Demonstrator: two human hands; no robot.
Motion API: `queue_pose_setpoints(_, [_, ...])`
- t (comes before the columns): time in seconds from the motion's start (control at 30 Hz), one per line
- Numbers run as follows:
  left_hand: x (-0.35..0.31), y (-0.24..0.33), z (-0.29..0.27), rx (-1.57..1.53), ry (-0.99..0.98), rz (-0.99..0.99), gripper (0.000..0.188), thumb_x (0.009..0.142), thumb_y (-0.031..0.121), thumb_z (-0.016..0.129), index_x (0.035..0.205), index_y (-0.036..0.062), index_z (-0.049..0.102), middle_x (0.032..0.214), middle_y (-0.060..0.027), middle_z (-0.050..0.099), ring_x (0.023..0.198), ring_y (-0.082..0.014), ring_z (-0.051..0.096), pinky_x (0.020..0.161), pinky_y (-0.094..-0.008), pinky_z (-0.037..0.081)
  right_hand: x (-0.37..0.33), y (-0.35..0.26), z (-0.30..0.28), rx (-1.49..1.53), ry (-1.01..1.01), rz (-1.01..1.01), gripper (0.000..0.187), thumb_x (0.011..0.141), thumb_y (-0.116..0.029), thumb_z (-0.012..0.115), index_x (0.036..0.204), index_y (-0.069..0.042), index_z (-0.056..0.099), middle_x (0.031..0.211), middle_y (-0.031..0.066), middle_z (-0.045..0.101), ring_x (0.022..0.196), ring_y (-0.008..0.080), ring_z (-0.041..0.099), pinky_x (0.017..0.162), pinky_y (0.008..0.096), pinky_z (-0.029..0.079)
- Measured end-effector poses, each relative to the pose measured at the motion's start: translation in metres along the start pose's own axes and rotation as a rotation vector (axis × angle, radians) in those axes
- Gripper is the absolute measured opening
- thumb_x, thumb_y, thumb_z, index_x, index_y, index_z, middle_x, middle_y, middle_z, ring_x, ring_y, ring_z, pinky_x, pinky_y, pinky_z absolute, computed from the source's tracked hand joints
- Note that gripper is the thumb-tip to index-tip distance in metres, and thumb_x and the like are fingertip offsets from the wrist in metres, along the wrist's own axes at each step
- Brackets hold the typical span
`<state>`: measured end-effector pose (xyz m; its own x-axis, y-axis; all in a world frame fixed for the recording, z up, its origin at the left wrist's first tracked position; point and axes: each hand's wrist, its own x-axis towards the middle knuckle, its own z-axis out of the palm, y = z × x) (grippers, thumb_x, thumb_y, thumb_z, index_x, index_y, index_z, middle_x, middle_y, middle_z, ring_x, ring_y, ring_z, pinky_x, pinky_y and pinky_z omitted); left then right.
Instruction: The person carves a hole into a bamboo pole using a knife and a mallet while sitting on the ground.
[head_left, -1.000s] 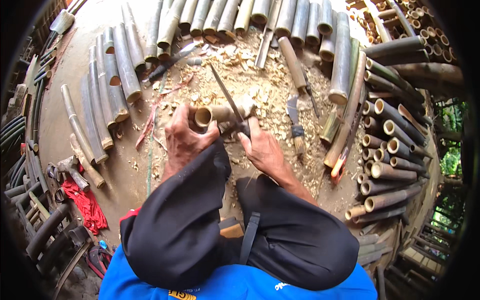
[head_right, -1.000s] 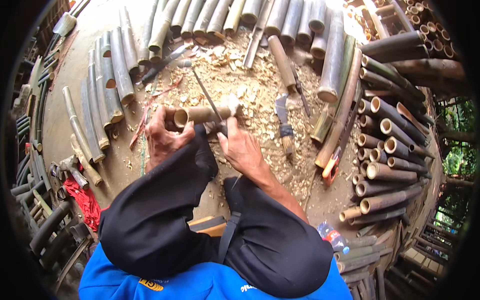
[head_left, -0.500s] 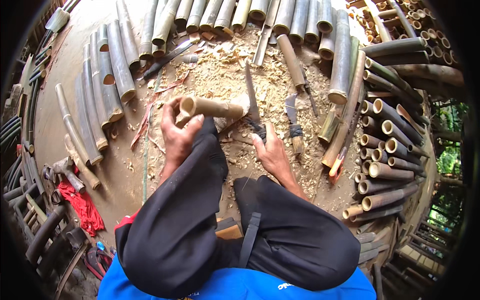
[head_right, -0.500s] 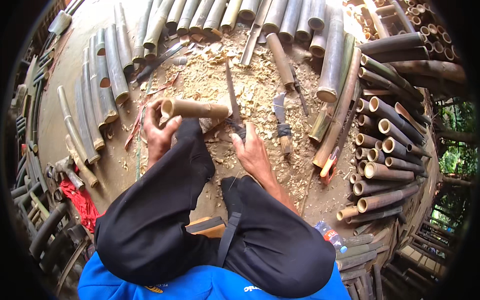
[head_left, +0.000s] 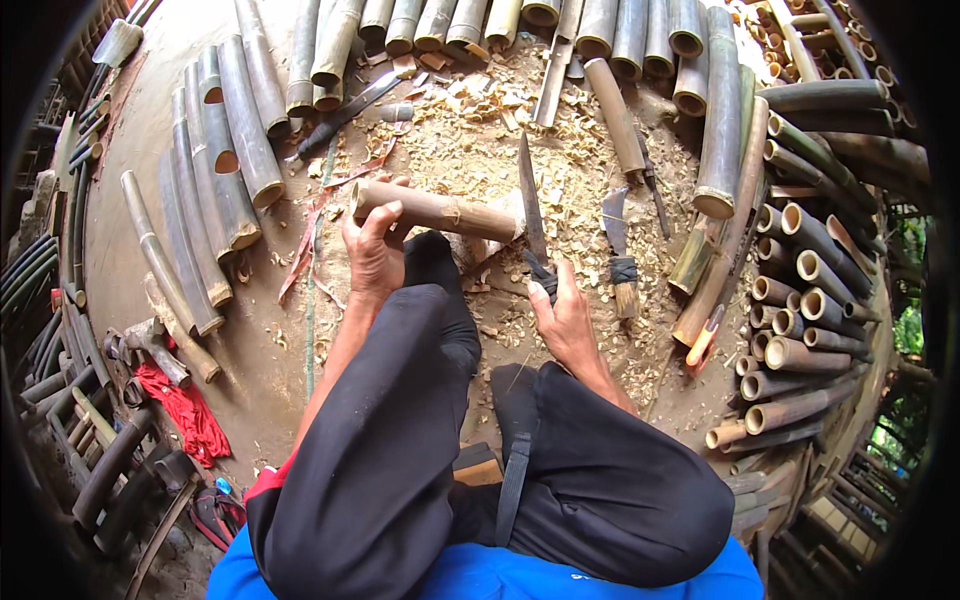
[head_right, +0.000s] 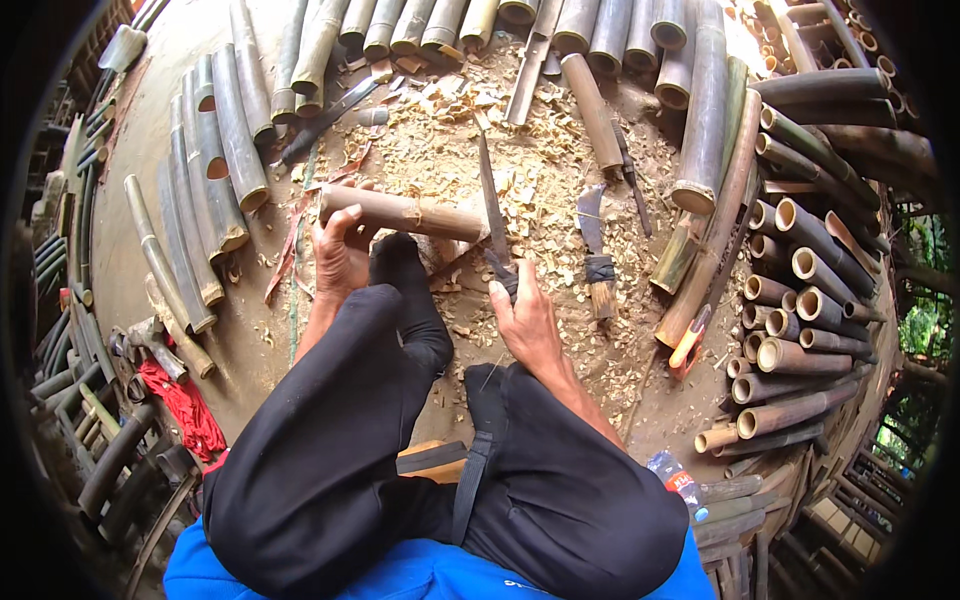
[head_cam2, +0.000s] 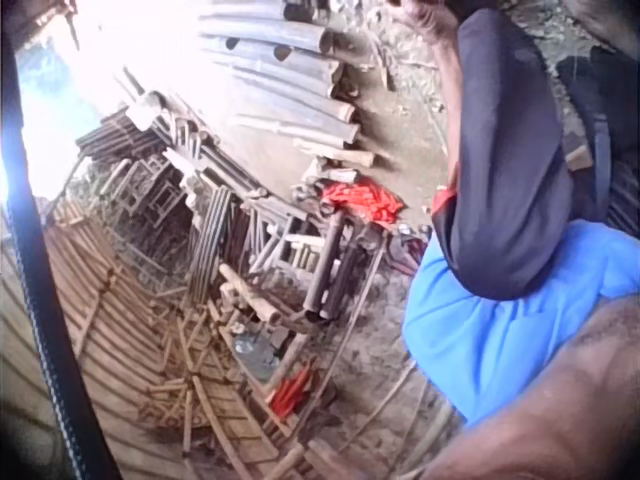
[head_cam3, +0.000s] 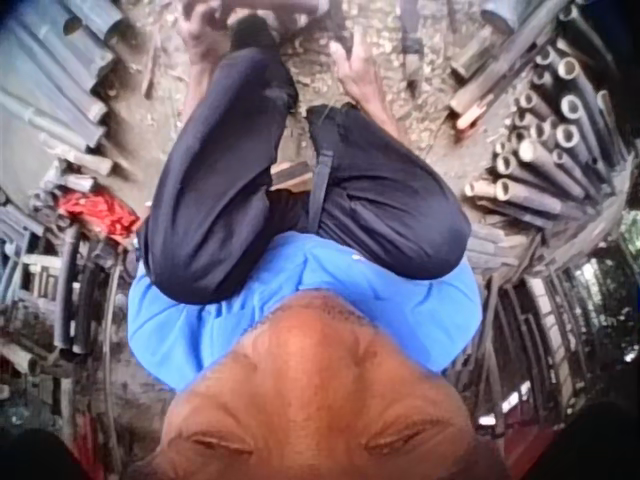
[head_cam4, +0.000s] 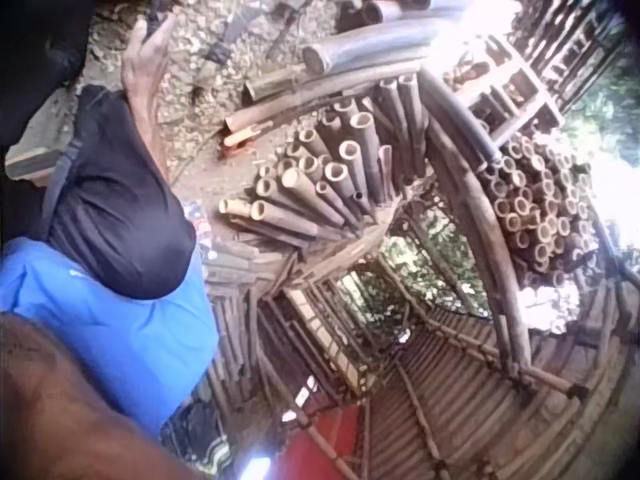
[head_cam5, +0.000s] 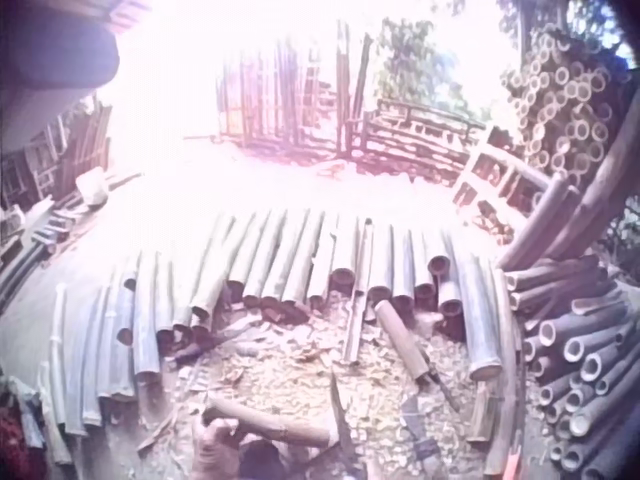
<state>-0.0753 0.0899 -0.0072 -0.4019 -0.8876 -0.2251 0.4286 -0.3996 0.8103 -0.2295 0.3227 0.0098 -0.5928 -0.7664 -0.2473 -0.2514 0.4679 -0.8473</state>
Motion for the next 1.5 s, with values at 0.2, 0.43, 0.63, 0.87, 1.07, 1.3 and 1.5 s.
queue_pose_setpoints(0.2, [0.000,-0.008,0.018,0.114,0.275,-0.080,0.043,0.081,0.020,0.091,0.114,0.0043,0.068,0.102,-0.0080,0.073,0.092,-0.0202,0.071,0.077,-0.0373,0.061,-0.004,0.006,-0.004,-0.036,-0.015,0.018,0.025,0.104,-0.020,0.061,0.119,-0.004,0.049,0.083,0.0226,0.069,0.073,0.0430,0.071,0.063,0.0505,0.051])
queue_pose_setpoints(0.43, [-0.004,-0.012,0.010,0.173,0.327,-0.082,0.046,0.081,0.020,0.091,0.118,0.0048,0.068,0.107,-0.0080,0.072,0.096,-0.0227,0.070,0.077,-0.0437,0.060,0.005,-0.018,-0.010,-0.193,0.053,-0.179,0.043,0.103,-0.019,0.063,0.136,0.003,0.047,0.094,0.0284,0.071,0.079,0.0470,0.072,0.066,0.0540,0.056])
queue_pose_setpoints(0.63, [-0.007,-0.019,0.019,0.109,0.274,-0.077,0.037,0.082,0.009,0.088,0.113,0.0024,0.068,0.101,-0.0084,0.072,0.090,-0.0210,0.074,0.077,-0.0383,0.065,0.017,0.049,0.017,-0.340,0.122,-0.293,0.042,0.104,-0.019,0.061,0.131,0.008,0.045,0.089,0.0272,0.070,0.062,0.0317,0.071,0.047,0.0415,0.059])
queue_pose_setpoints(0.87, [-0.017,-0.010,0.028,0.168,0.328,0.082,0.033,0.079,0.005,0.090,0.106,0.0031,0.070,0.096,-0.0064,0.073,0.088,-0.0180,0.073,0.081,-0.0362,0.062,0.012,-0.029,0.003,-0.268,-0.035,-0.151,0.038,0.104,-0.021,0.062,0.128,0.004,0.046,0.089,0.0261,0.070,0.072,0.0373,0.073,0.058,0.0462,0.059])
queue_pose_setpoints(1.07, [-0.020,-0.015,0.041,0.350,0.057,0.221,0.027,0.084,0.012,0.089,0.103,0.0031,0.073,0.097,-0.0073,0.075,0.088,-0.0160,0.072,0.081,-0.0347,0.063,0.030,0.049,0.028,-0.417,0.059,-0.137,0.031,0.103,-0.020,0.062,0.121,0.001,0.047,0.091,0.0259,0.073,0.064,0.0419,0.072,0.054,0.0495,0.058])
queue_pose_setpoints(1.3, [-0.027,-0.012,0.024,0.247,0.082,0.181,0.026,0.085,0.000,0.084,0.108,0.0007,0.070,0.101,-0.0091,0.075,0.093,-0.0159,0.072,0.088,-0.0335,0.062,0.020,-0.047,0.001,-0.078,0.237,-0.420,0.033,0.104,-0.019,0.063,0.123,0.003,0.047,0.078,0.0272,0.066,0.062,0.0423,0.069,0.053,0.0513,0.054])
queue_pose_setpoints(1.5, [-0.034,-0.014,0.034,0.272,0.018,0.204,0.031,0.082,0.002,0.087,0.109,0.0006,0.070,0.100,-0.0094,0.075,0.092,-0.0151,0.072,0.086,-0.0338,0.061,0.018,0.028,0.019,-0.297,-0.033,0.023,0.031,0.103,-0.025,0.058,0.117,0.000,0.046,0.082,0.0304,0.070,0.076,0.0556,0.067,0.068,0.0602,0.054])
